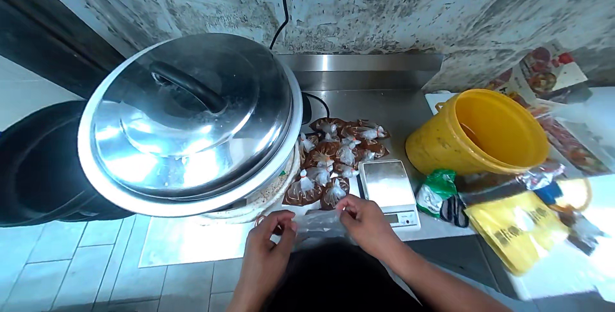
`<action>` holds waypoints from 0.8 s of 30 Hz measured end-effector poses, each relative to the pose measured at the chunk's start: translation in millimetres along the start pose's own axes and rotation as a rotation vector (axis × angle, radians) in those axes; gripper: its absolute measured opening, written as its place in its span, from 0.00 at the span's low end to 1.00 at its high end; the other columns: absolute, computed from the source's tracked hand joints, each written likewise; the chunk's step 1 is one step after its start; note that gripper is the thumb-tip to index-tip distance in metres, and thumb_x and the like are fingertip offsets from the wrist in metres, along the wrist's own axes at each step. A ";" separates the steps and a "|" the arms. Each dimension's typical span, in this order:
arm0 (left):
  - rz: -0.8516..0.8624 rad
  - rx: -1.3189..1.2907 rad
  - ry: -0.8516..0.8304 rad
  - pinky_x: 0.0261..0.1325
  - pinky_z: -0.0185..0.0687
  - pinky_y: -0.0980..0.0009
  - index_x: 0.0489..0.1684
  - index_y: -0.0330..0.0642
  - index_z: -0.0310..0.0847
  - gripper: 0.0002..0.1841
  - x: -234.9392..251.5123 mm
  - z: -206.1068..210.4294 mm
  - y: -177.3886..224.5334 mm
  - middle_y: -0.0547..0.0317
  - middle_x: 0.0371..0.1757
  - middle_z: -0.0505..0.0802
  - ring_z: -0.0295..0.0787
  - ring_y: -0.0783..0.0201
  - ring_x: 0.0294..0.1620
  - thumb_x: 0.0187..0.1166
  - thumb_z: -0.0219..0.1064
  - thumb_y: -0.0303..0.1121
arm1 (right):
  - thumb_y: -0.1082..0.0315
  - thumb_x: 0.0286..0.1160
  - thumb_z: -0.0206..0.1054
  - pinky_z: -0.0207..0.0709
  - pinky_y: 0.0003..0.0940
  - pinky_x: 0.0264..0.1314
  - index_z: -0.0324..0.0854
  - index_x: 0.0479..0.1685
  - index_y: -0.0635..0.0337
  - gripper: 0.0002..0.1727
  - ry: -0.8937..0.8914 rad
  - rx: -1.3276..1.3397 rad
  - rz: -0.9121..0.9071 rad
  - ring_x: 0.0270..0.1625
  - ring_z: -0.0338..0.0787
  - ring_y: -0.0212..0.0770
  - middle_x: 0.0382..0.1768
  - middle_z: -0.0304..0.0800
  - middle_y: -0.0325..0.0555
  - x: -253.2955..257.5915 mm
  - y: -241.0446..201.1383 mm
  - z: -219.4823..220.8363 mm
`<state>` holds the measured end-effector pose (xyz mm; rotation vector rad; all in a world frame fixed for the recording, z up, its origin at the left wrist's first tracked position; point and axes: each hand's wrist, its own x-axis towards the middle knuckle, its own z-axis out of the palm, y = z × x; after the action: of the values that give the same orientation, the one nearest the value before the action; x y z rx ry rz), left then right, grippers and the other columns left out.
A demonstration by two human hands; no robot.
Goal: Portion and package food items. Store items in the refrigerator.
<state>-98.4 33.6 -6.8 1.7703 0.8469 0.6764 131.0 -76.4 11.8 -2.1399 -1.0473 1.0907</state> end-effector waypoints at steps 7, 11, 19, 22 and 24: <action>0.122 0.150 -0.256 0.79 0.78 0.55 0.78 0.47 0.78 0.32 9.0 9.6 -31.2 0.54 0.79 0.82 0.78 0.60 0.80 0.73 0.76 0.48 | 0.61 0.84 0.52 0.83 0.47 0.44 0.84 0.55 0.51 0.16 -0.082 -0.221 -0.183 0.36 0.88 0.42 0.31 0.87 0.42 3.9 -19.3 -9.7; 0.127 0.106 -0.178 0.56 0.90 0.69 0.49 0.46 0.91 0.12 12.1 10.3 -28.2 0.66 0.46 0.96 0.92 0.74 0.48 0.85 0.60 0.34 | 0.70 0.81 0.57 0.83 0.32 0.29 0.88 0.46 0.59 0.12 0.210 0.167 -0.349 0.24 0.85 0.32 0.27 0.90 0.39 15.4 2.0 -12.9; 0.160 -0.001 -0.200 0.52 0.91 0.71 0.53 0.43 0.91 0.14 16.8 19.2 -14.3 0.64 0.45 0.96 0.93 0.75 0.45 0.89 0.59 0.37 | 0.45 0.58 0.84 0.59 0.48 0.90 0.68 0.87 0.57 0.52 -0.309 -0.050 -0.558 0.85 0.70 0.49 0.82 0.75 0.52 43.0 39.9 39.2; 0.183 0.055 -0.135 0.49 0.91 0.74 0.51 0.44 0.92 0.14 26.2 29.4 -1.6 0.66 0.41 0.96 0.92 0.76 0.41 0.89 0.58 0.36 | 0.48 0.66 0.79 0.71 0.41 0.81 0.83 0.65 0.63 0.33 -0.319 -0.044 -0.685 0.71 0.83 0.44 0.63 0.89 0.54 45.6 19.4 53.4; 0.217 0.018 -0.118 0.54 0.92 0.70 0.53 0.44 0.91 0.13 33.1 24.2 0.0 0.64 0.46 0.96 0.93 0.73 0.47 0.88 0.60 0.39 | 0.54 0.75 0.73 0.77 0.40 0.75 0.85 0.61 0.66 0.25 -0.335 -0.050 -0.629 0.64 0.88 0.42 0.57 0.92 0.55 44.4 0.3 47.2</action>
<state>-60.0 46.9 -12.9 1.9155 0.5882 0.6983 108.6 -35.8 -33.4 -1.5021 -1.7588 1.1180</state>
